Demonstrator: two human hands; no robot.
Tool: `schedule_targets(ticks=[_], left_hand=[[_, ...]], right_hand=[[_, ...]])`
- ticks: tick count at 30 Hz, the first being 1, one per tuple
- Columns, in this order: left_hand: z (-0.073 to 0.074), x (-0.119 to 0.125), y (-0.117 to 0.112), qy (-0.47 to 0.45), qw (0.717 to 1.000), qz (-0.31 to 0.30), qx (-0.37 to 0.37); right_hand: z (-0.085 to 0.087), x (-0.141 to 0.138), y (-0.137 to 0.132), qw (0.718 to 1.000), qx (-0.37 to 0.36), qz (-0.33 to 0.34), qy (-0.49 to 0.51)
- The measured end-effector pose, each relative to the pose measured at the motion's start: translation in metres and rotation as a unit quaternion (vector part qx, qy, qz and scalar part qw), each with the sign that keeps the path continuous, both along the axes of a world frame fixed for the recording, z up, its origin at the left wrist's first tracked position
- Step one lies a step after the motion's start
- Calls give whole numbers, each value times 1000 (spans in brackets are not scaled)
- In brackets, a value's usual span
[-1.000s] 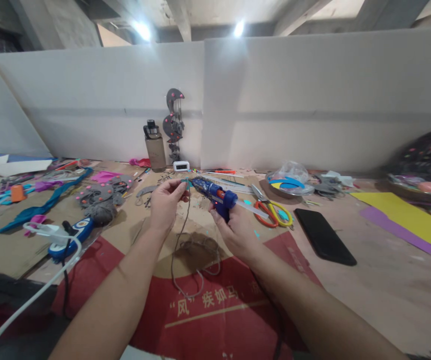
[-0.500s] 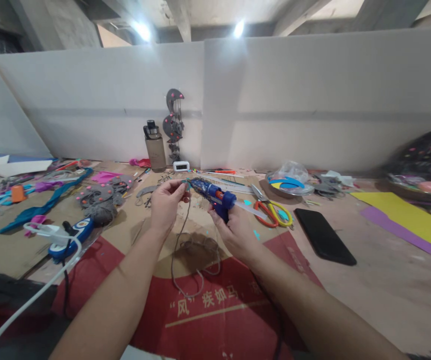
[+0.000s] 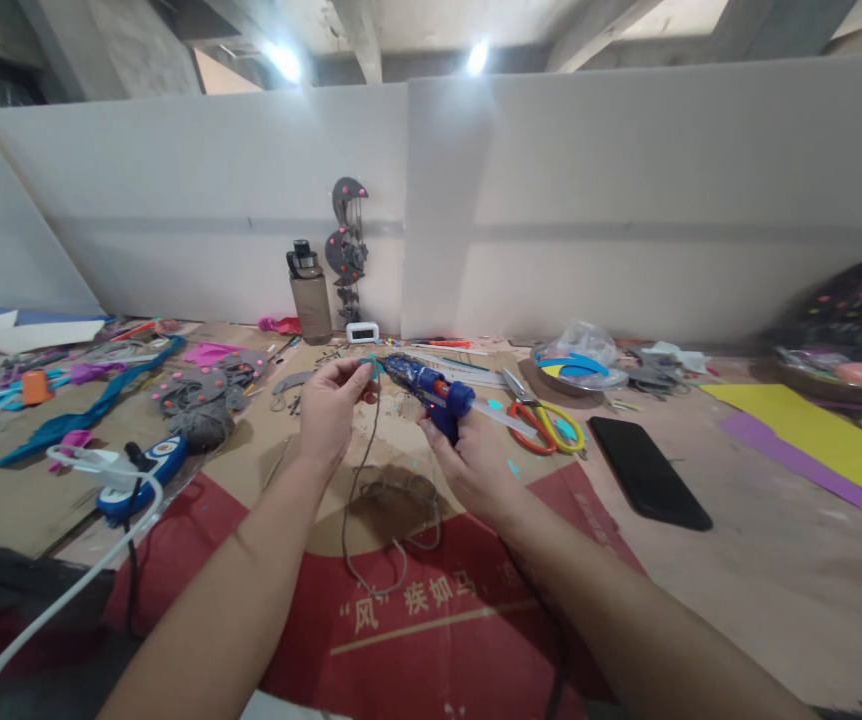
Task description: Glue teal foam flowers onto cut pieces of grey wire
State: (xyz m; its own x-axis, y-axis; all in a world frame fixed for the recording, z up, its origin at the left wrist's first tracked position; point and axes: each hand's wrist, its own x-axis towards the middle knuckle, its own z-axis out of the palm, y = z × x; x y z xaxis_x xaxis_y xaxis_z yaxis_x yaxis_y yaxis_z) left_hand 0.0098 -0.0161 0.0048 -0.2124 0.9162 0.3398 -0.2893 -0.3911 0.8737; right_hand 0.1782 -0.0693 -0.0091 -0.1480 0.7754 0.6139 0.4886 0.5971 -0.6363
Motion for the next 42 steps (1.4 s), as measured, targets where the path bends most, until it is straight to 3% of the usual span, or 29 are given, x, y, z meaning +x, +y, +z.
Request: schedule_targets(ticks=[36, 42], left_hand=[[0, 0, -2, 30, 999, -16, -1], [-1, -3, 1, 68, 997, 6, -22]], right_hand=[[1, -2, -1, 999, -17, 17, 26], [4, 6, 4, 986, -83, 16, 142]])
